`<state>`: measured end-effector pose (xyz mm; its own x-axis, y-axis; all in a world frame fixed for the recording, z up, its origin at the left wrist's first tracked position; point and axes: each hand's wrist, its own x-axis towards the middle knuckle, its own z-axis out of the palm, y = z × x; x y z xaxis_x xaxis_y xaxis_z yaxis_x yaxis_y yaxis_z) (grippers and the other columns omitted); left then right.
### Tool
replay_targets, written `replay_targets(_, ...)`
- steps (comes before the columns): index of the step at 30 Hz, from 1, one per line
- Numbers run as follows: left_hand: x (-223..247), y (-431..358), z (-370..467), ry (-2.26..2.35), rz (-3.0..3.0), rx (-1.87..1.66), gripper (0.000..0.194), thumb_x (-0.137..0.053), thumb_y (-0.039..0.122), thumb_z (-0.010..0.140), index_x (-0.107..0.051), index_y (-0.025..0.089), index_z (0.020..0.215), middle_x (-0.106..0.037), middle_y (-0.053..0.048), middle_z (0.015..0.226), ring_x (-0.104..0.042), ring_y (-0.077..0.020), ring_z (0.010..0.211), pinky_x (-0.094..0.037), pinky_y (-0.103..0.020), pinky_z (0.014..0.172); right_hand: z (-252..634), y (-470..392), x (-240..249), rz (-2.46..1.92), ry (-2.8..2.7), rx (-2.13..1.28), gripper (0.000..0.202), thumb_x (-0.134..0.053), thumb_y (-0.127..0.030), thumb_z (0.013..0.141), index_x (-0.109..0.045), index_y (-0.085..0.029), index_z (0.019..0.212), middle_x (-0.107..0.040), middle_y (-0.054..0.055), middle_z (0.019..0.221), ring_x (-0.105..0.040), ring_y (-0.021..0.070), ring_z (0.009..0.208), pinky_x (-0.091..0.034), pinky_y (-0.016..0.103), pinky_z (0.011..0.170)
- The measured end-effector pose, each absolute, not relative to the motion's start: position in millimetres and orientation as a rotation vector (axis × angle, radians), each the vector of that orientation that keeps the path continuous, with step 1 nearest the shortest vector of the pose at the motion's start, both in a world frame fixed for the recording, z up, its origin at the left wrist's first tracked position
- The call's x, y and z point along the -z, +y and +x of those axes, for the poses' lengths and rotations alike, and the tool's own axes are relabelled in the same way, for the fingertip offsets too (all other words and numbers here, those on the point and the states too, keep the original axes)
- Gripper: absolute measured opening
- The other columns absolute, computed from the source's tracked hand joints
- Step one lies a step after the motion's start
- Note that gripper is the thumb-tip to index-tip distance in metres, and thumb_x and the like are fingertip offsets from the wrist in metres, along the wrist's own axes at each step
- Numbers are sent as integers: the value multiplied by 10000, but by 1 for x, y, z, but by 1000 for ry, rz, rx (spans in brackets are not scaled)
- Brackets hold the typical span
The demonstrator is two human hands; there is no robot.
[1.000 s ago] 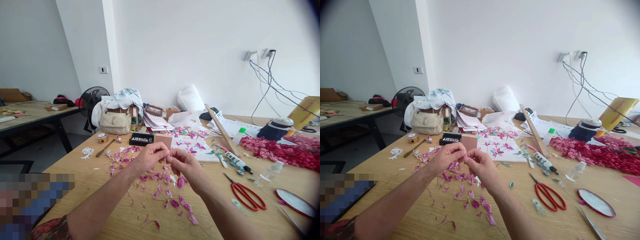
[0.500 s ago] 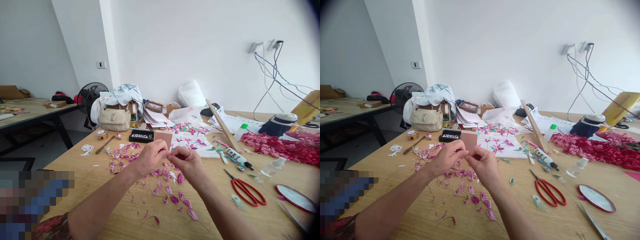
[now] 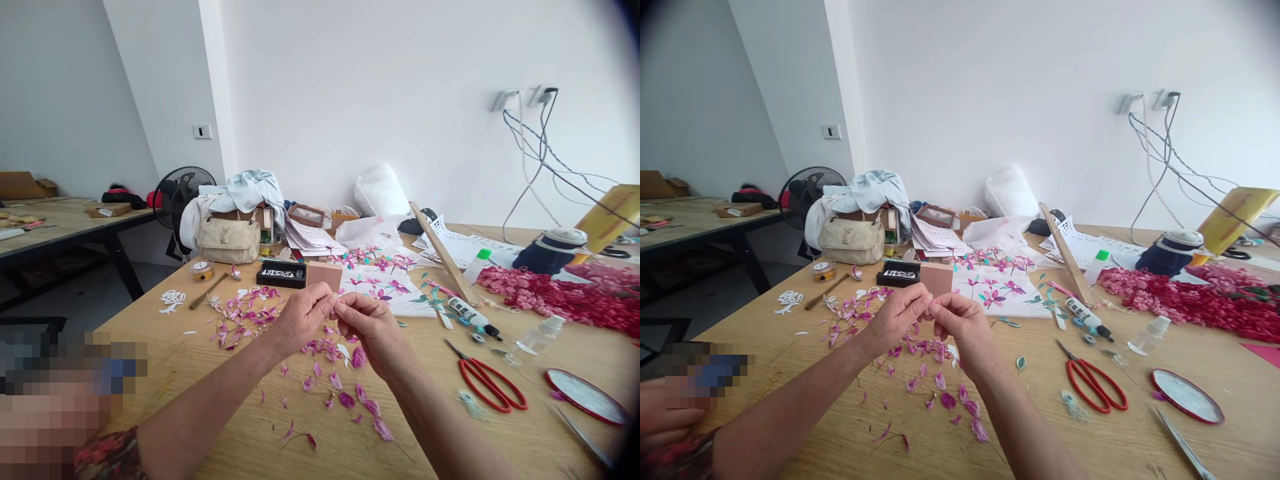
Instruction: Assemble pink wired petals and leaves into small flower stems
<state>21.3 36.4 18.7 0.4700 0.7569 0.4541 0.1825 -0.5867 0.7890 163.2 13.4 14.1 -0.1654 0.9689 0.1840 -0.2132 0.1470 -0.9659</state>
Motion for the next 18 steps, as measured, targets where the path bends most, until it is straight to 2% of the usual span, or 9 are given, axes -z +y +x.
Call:
replay_targets(3,-13,35,25,844,2126,-1192,309,-351,315,879,-348,163,610,-351,41,580,-336,-82,550,-270,-217,539,159,12,-11,-906,-1323,-1138,186,-632,-313,693,-566,-164,603,-479,-34,495,-393,79,462,-296,208,452)
replay_targets(7,-7,36,28,898,2207,-1304,314,-342,288,879,-322,167,590,-350,33,579,-334,-92,555,-264,-234,551,153,11,-10,-1050,-1399,-705,197,-605,-282,684,-522,-170,545,-417,-40,486,-361,92,490,-269,220,465)
replay_targets(8,-7,37,28,882,2174,-1294,313,-341,302,880,-336,167,598,-359,30,583,-344,-94,559,-272,-235,555,153,10,-10,-1041,-1395,-714,196,-603,-285,688,-522,-170,551,-422,-38,492,-364,93,492,-273,221,468)
replay_targets(13,-13,35,26,718,1889,-1124,338,-248,381,900,-401,176,679,-417,12,614,-415,-115,593,-338,-252,585,154,11,-12,-831,-1193,-1176,195,-626,-322,705,-542,-165,627,-502,-28,536,-370,74,465,-297,204,465)
replay_targets(18,-12,29,29,840,2022,-1183,332,-307,371,885,-375,192,614,-390,11,590,-374,-127,576,-291,-280,570,152,11,-11,-863,-1204,-1036,248,-658,-350,682,-517,-168,590,-456,-47,501,-376,74,456,-303,197,447)
